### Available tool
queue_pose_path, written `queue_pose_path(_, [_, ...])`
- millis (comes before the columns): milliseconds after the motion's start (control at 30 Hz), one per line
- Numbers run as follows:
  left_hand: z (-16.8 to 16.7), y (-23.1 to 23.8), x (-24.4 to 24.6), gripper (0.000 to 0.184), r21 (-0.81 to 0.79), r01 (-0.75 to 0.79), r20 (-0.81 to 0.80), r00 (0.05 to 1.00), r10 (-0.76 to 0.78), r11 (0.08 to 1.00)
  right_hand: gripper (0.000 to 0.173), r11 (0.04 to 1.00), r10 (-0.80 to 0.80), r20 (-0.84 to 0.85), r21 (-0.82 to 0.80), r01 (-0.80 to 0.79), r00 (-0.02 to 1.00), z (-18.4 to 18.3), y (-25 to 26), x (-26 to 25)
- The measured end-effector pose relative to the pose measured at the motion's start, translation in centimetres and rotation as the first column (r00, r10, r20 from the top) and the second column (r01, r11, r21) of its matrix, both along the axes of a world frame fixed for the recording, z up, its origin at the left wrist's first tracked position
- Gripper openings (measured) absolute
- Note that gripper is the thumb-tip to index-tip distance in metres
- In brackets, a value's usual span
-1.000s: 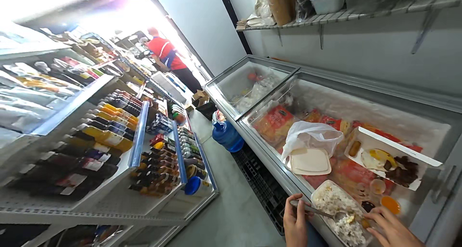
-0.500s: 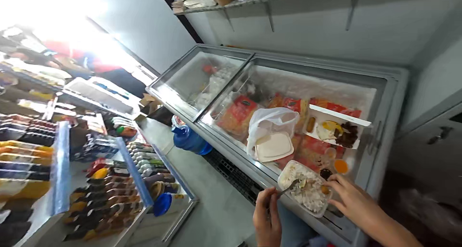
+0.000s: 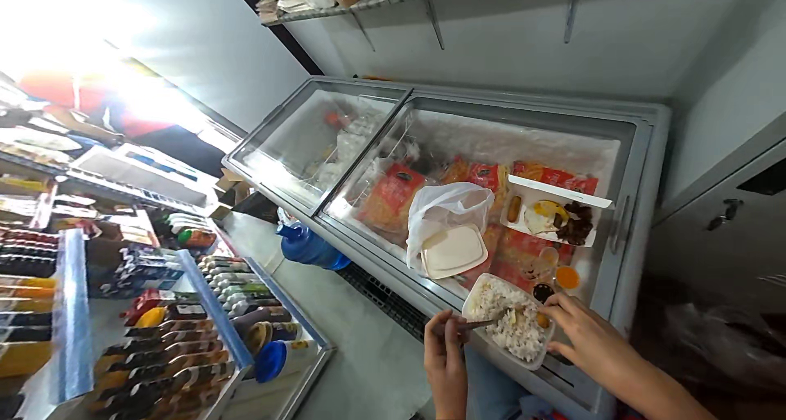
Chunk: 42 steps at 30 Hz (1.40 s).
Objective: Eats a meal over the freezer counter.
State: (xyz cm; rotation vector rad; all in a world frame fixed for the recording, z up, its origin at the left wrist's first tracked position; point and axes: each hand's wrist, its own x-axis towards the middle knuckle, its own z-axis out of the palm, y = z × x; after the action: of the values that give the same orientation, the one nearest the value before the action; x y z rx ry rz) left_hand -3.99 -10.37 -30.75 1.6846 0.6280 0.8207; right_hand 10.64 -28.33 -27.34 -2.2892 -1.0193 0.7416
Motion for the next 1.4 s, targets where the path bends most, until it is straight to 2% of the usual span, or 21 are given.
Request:
queue_pose_path(133, [0.8,0.2,0.0,0.024,-0.139,-0.091,-0.073,0.994,0.082,0.986,0.045,1.000,0.002,-0.015,0.018,-0.002,1.000,-0.1,0.0,0.1])
queue_pose_path(333, [1.1,-0.8,0.5,0.022,-0.016,-0.014,-0.051,0.999,0.013,1.000,0.046,1.000,0.014,-0.017,0.004,-0.014,1.000,0.1,0.2,0.3])
queue_pose_path(567, [1.1,0.6,0.6,0.025,-0.256,-0.092,-0.169,0.984,0.049,0.962,0.047,1.000,0.028,-0.010,-0.009,-0.028,1.000,-0.1,0.1,0.5])
queue_pose_path(633, [1.2,0.7,0.5,0.025,-0.216,-0.078,-0.135,0.990,0.049,0.973,0.046,1.000,0.027,-0.003,0.001,-0.027,1.000,-0.2,0.0,0.5])
queue_pose_path(667, [1.2,0.6,0.3,0.025,-0.147,-0.041,-0.098,0.995,0.027,0.988,0.046,1.000,0.026,0.001,0.008,-0.026,1.000,-0.2,0.0,0.4])
queue_pose_path(767, [1.1,0.0,0.1,0.019,0.085,0.138,0.014,0.990,-0.139,0.987,0.046,0.999,0.017,0.010,0.039,-0.017,1.000,-0.2,0.1,0.5])
queue_pose_path(833, [1.2,-0.4,0.3,0.018,0.111,0.187,0.027,0.981,-0.191,0.976,0.045,0.999,0.016,0.017,0.049,-0.017,1.000,-0.2,0.1,0.5])
queue_pose_path(933, [1.5,0.2,0.6,0.022,-0.031,0.085,-0.040,0.995,-0.086,0.996,0.046,0.998,0.014,0.022,0.061,-0.016,1.000,-0.2,0.0,0.4])
queue_pose_path(1000, [1.9,0.9,0.8,0.025,-0.197,0.005,-0.092,0.996,-0.023,0.980,0.046,0.998,0.015,0.023,0.063,-0.017,1.000,-0.3,-0.1,0.4])
queue_pose_path(1067, [2.3,1.5,0.9,0.025,-0.283,-0.032,-0.093,0.996,0.005,0.958,0.046,0.997,0.015,0.030,0.072,-0.017,0.999,-0.4,-0.2,0.4])
queue_pose_path(1233, [4.3,3.0,1.4,0.025,-0.376,-0.028,-0.059,0.998,0.006,0.926,0.042,0.995,0.041,-0.002,0.088,-0.040,0.999,-0.2,-0.3,0.9])
queue_pose_path(1333, [6.5,4.2,2.0,0.024,-0.395,0.020,-0.004,1.000,-0.023,0.919,0.039,0.987,0.060,0.042,0.144,-0.066,0.997,-0.5,-0.5,1.0])
queue_pose_path(1400, [8.6,5.0,2.5,0.024,-0.397,0.058,0.026,0.998,-0.052,0.916,0.036,0.985,0.083,0.015,0.153,-0.084,0.996,-0.2,-0.6,1.3])
